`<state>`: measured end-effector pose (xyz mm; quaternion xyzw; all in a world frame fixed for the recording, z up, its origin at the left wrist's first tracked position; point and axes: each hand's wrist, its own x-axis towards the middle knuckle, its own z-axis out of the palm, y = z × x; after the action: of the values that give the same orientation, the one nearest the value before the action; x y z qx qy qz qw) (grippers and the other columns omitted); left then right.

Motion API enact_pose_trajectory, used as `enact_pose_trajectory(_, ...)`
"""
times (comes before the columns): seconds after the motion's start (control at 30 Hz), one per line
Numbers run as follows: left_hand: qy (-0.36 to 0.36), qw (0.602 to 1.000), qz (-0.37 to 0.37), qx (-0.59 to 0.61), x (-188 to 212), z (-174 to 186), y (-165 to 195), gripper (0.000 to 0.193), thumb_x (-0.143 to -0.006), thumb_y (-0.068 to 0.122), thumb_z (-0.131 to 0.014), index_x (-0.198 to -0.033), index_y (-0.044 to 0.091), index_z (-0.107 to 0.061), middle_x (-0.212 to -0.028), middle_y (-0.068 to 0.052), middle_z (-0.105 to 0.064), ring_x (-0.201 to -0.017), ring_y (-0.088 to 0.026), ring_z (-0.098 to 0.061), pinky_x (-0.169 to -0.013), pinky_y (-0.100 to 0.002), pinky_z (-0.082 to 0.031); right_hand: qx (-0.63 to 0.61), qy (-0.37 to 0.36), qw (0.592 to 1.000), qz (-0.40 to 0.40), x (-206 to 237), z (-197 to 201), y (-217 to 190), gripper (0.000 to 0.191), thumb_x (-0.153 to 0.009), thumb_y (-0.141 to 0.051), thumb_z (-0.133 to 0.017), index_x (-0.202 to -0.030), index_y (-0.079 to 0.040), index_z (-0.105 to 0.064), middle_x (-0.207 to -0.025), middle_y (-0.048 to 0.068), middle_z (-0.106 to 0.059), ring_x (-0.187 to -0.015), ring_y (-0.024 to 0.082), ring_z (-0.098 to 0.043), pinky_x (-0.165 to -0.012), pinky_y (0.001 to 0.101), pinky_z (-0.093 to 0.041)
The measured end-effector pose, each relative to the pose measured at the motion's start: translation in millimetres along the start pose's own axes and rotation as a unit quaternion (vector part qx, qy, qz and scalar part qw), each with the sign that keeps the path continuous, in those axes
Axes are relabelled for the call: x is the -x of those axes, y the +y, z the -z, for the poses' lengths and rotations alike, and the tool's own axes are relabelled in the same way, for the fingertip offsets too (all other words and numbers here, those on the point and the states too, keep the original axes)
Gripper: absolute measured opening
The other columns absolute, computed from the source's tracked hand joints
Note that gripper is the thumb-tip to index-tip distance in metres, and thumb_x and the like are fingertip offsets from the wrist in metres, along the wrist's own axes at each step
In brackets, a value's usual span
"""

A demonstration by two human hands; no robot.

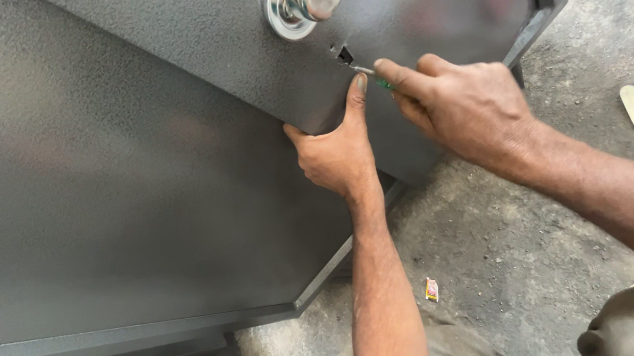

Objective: The person sits on the floor fitting lock escutcheons and lock cylinders onto the doors of grey metal cabinets. They pick small metal lock parts from boxes and a tray on the floor, hold each escutcheon against the door's keyhole, and drive screws with a green-handled screwdriver to secure the locks.

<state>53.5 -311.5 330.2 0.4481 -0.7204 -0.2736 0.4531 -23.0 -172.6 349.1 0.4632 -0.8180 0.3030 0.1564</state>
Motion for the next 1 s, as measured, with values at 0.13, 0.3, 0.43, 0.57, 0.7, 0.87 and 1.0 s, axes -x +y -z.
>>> enact_pose_trajectory(0.13,-0.01,0.999,-0.003,0.036,-3.2,4.4,0.4,0.079,-0.063,0.059,-0.089,-0.115,0.002,-0.069,-0.097,-0.011,-0.08,-0.092,-0.028,-0.079,-0.081,-0.041,-0.061,0.171,0.014,0.975,0.144,-6.8,0.1,9.2,0.043,-0.094,-0.015,-0.065,-0.137,-0.013,-0.067,-0.079,0.005,-0.065,-0.057,0.018,-0.07,-0.043,0.0308,-0.054)
enact_pose_trajectory(0.3,-0.004,0.998,-0.018,0.061,-1.6,7.9,2.1,0.075,-0.066,0.055,-0.09,-0.115,0.001,-0.071,-0.1,-0.012,-0.08,-0.094,-0.028,-0.079,-0.084,-0.04,-0.06,-0.03,0.076,0.993,0.084,-19.5,-14.9,15.5,0.029,-0.1,-0.026,-0.065,-0.128,-0.019,-0.067,-0.084,0.001,-0.07,-0.067,0.02,-0.072,-0.055,0.0315,-0.058)
enact_pose_trajectory(0.43,0.0,0.995,-0.042,0.086,0.9,9.8,3.1,0.072,-0.07,0.053,-0.089,-0.114,0.001,-0.069,-0.101,-0.013,-0.079,-0.095,-0.03,-0.078,-0.085,-0.041,-0.06,0.054,-0.013,0.992,0.117,-26.2,-6.1,24.1,0.036,-0.096,-0.022,-0.063,-0.131,-0.015,-0.067,-0.083,0.006,-0.07,-0.061,0.025,-0.07,-0.048,0.0355,-0.054)
enact_pose_trajectory(0.57,-0.002,0.997,-0.031,0.071,2.2,14.1,7.0,0.069,-0.069,0.051,-0.09,-0.112,0.0,-0.07,-0.097,-0.014,-0.079,-0.092,-0.031,-0.079,-0.081,-0.042,-0.059,0.23,-0.014,0.943,0.242,-22.8,9.3,13.3,0.036,-0.097,-0.022,-0.061,-0.132,-0.013,-0.067,-0.079,0.007,-0.069,-0.052,0.018,-0.066,-0.038,0.0317,-0.049)
enact_pose_trajectory(0.7,-0.016,0.996,-0.02,0.09,1.6,18.5,11.3,0.067,-0.069,0.051,-0.09,-0.11,0.0,-0.07,-0.096,-0.013,-0.079,-0.091,-0.03,-0.079,-0.081,-0.041,-0.06,-0.035,0.02,0.999,-0.023,-22.9,5.7,-9.1,0.024,-0.101,-0.028,-0.067,-0.12,-0.015,-0.07,-0.082,0.01,-0.071,-0.067,0.03,-0.068,-0.058,0.0426,-0.054)
enact_pose_trajectory(0.87,-0.026,0.993,-0.043,0.109,0.7,21.4,5.4,0.065,-0.072,0.048,-0.09,-0.112,0.001,-0.07,-0.098,-0.013,-0.079,-0.091,-0.028,-0.078,-0.082,-0.04,-0.06,0.006,-0.074,0.996,-0.039,-17.3,-9.7,-7.5,0.02,-0.105,-0.024,-0.061,-0.119,-0.012,-0.068,-0.078,0.01,-0.07,-0.064,0.029,-0.07,-0.053,0.0407,-0.053)
enact_pose_trajectory(1.0,-0.039,0.992,-0.037,0.114,-4.5,19.3,2.6,0.06,-0.072,0.044,-0.09,-0.109,0.001,-0.071,-0.097,-0.011,-0.08,-0.089,-0.025,-0.079,-0.079,-0.038,-0.06,0.359,0.031,0.918,0.169,-3.7,-22.1,-17.0,0.03,-0.096,-0.021,-0.06,-0.123,-0.009,-0.068,-0.08,0.01,-0.071,-0.057,0.015,-0.07,-0.039,0.0293,-0.053)
